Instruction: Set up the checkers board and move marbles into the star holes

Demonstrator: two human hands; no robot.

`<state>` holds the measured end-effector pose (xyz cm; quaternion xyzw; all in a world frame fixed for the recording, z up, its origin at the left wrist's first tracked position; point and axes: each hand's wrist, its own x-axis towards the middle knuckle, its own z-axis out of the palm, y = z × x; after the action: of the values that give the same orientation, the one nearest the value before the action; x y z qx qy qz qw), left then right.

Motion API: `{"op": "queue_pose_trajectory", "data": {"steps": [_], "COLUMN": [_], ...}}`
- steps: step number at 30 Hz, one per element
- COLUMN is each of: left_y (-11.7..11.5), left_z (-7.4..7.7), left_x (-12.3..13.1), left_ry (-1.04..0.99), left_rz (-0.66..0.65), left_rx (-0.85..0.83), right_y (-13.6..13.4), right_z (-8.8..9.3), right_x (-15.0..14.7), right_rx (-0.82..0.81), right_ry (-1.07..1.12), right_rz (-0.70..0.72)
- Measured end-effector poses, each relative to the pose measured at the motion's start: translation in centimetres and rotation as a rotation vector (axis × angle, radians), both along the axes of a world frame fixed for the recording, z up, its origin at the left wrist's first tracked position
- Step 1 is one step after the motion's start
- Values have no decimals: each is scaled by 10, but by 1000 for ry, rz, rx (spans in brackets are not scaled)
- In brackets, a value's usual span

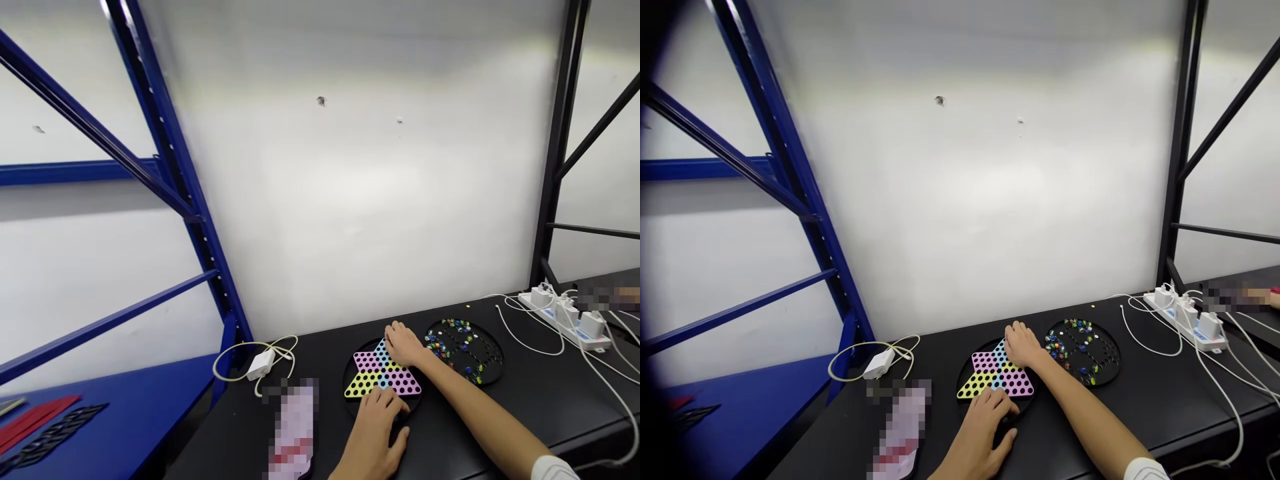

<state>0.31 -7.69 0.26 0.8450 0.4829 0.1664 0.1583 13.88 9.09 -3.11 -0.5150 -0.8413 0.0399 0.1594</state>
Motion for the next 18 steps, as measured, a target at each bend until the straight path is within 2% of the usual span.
{"op": "queue_pose_trajectory", "data": {"steps": [5, 10, 13, 17, 18], "left_y": [0, 1, 1, 1, 1], "left_z": [1, 2, 2, 1, 0], "left_x": [0, 0, 0, -2, -2], "left_ry": [11, 4, -5, -27, -32], "left_rz": [7, 5, 0, -18, -24], "left_rx": [6, -3, 0, 10, 16], "right_y": [-18, -19, -4, 20, 25], "right_z": [-4, 3, 8, 5, 1], "right_x": [3, 21, 56, 132, 153], "right_rx": [-13, 26, 58, 0, -28], "right_ry": [33, 110, 130, 90, 87], "right_rz": [127, 110, -27, -335, -374]}}
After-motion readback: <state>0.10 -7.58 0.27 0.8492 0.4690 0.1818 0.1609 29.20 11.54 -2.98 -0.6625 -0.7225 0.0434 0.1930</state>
